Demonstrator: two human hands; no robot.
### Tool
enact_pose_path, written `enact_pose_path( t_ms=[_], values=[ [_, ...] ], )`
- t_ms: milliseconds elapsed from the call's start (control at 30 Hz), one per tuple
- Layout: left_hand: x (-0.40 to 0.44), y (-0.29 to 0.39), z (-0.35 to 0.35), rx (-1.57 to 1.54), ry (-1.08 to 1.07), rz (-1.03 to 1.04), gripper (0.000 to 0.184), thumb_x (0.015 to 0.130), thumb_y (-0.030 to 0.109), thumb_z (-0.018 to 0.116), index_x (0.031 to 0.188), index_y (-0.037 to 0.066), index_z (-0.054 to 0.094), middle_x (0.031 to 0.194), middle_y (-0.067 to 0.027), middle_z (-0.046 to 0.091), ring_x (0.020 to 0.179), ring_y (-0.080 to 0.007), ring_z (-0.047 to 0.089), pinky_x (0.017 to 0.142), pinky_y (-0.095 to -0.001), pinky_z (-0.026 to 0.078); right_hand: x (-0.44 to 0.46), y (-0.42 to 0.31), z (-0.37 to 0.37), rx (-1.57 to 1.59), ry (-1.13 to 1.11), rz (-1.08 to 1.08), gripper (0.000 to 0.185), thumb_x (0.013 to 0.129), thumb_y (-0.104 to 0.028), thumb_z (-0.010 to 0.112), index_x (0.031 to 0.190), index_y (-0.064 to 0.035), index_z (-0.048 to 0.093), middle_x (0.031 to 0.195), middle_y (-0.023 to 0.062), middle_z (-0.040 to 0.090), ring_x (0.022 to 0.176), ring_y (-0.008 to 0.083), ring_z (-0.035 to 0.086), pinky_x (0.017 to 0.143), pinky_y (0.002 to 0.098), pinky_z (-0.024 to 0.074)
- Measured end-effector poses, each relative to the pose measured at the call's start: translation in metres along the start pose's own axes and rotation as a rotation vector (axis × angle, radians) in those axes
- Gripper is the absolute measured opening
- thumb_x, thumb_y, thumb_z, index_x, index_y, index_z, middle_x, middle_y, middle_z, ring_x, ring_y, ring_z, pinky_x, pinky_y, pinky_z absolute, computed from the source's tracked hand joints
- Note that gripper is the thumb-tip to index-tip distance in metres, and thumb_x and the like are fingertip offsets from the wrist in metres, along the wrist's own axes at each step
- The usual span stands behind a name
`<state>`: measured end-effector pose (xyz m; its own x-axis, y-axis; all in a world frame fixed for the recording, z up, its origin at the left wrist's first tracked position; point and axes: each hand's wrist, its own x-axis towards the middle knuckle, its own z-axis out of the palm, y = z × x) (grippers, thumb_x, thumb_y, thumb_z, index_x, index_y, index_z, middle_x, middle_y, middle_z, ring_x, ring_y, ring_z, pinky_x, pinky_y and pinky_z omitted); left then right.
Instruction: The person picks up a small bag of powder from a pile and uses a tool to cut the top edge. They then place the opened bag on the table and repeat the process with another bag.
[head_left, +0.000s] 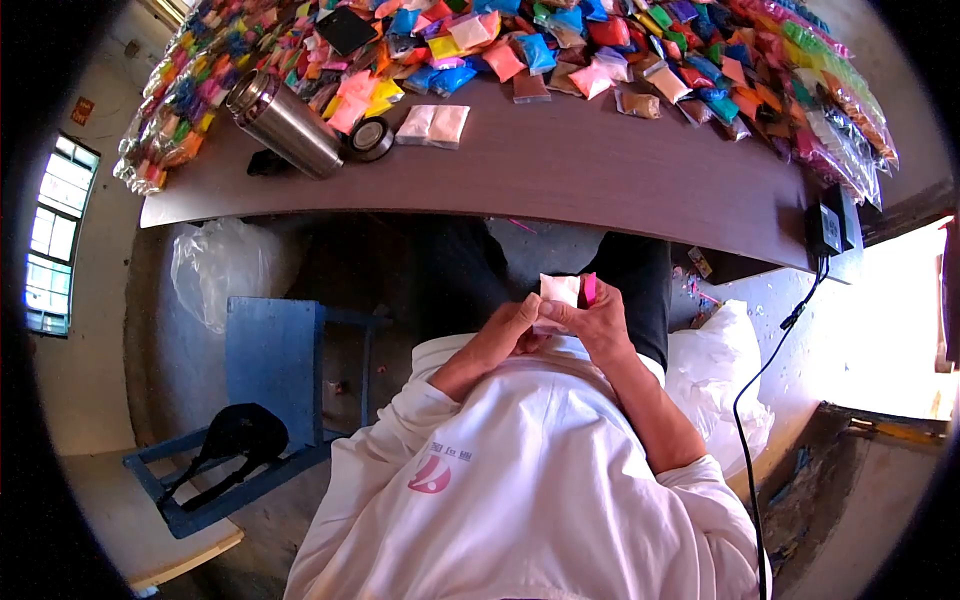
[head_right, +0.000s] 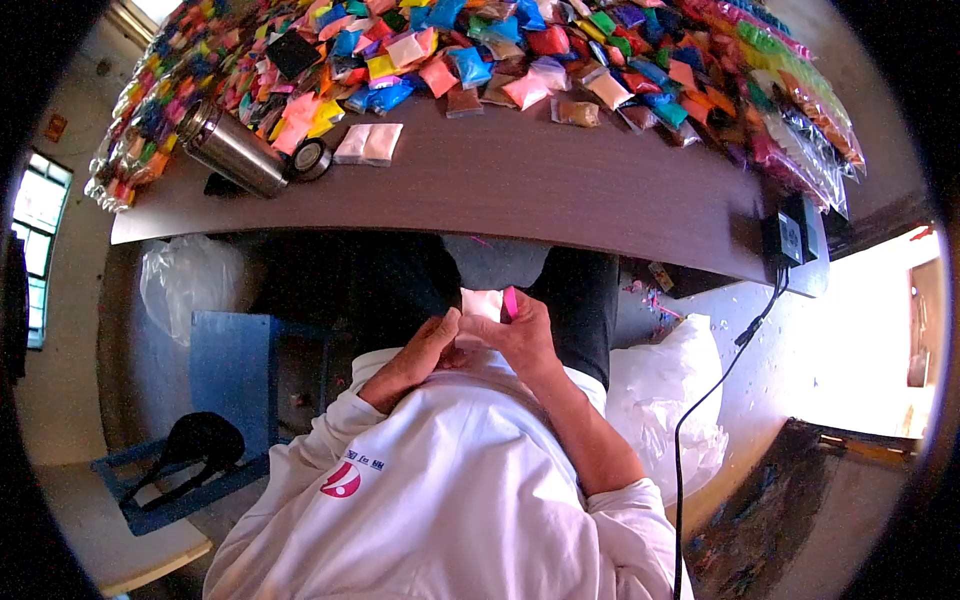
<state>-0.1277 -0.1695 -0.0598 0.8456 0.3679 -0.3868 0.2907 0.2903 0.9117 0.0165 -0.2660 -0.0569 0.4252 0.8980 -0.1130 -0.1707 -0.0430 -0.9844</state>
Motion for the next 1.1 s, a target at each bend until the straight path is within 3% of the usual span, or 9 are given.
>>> enact_pose_path(
  t_ms=[133,300,500,700,1100],
  values=[
    [0.000,0.005,-0.002,-0.034,-0.080,0.036,0.067,0.090,0.064,0.033,0.085,0.004,0.063,0.070,0.0001,0.052,0.060,-0.0081,0.045,0.052,-0.0219,0.036,-0.001,-0.004,0.007,-0.016,0.063,-0.051,0.019,0.080,-0.015,0.073,0.087,-0.0024,0.062,0.078,-0.0007,0.062,0.067,0.0051,0.054,0.058,0.0211,0.0459],
    [0.000,0.003,0.001,-0.013,-0.070,0.062,0.049,0.094,0.049,0.044,0.085,0.003,0.059,0.072,0.0004,0.051,0.060,-0.0063,0.043,0.054,-0.0199,0.037,-0.003,-0.002,0.005,0.304,0.128,0.102,0.013,0.089,-0.013,0.061,0.083,-0.0017,0.062,0.077,-0.0002,0.061,0.067,0.0051,0.053,0.057,0.0211,0.0438],
    [0.002,0.002,0.003,0.026,-0.091,0.073,0.043,0.096,0.042,0.042,0.084,0.003,0.056,0.071,0.0005,0.051,0.058,-0.0060,0.042,0.053,-0.0190,0.037,-0.005,-0.001,-0.002,0.177,0.102,-0.046,0.014,0.090,-0.013,0.058,0.084,-0.0007,0.062,0.077,-0.0011,0.060,0.066,0.0046,0.052,0.058,0.0209,0.0433],
    [0.001,0.003,0.009,-0.017,0.003,0.069,0.043,0.097,0.040,0.041,0.083,0.003,0.056,0.069,0.0003,0.051,0.057,-0.0058,0.043,0.051,-0.0204,0.037,-0.004,0.010,0.001,0.292,0.180,0.009,0.017,0.091,-0.016,0.058,0.082,-0.0019,0.062,0.073,-0.0031,0.058,0.064,0.0032,0.049,0.056,0.0194,0.0404],
    [0.005,-0.005,0.006,0.017,-0.046,0.072,0.045,0.097,0.042,0.041,0.087,0.001,0.056,0.071,-0.0013,0.054,0.057,-0.0066,0.045,0.051,-0.0212,0.038,-0.003,0.015,-0.003,0.259,0.198,-0.004,0.017,0.091,-0.018,0.057,0.083,-0.0036,0.064,0.069,-0.0030,0.058,0.058,0.0027,0.047,0.050,0.0183,0.0363]
  ],
)
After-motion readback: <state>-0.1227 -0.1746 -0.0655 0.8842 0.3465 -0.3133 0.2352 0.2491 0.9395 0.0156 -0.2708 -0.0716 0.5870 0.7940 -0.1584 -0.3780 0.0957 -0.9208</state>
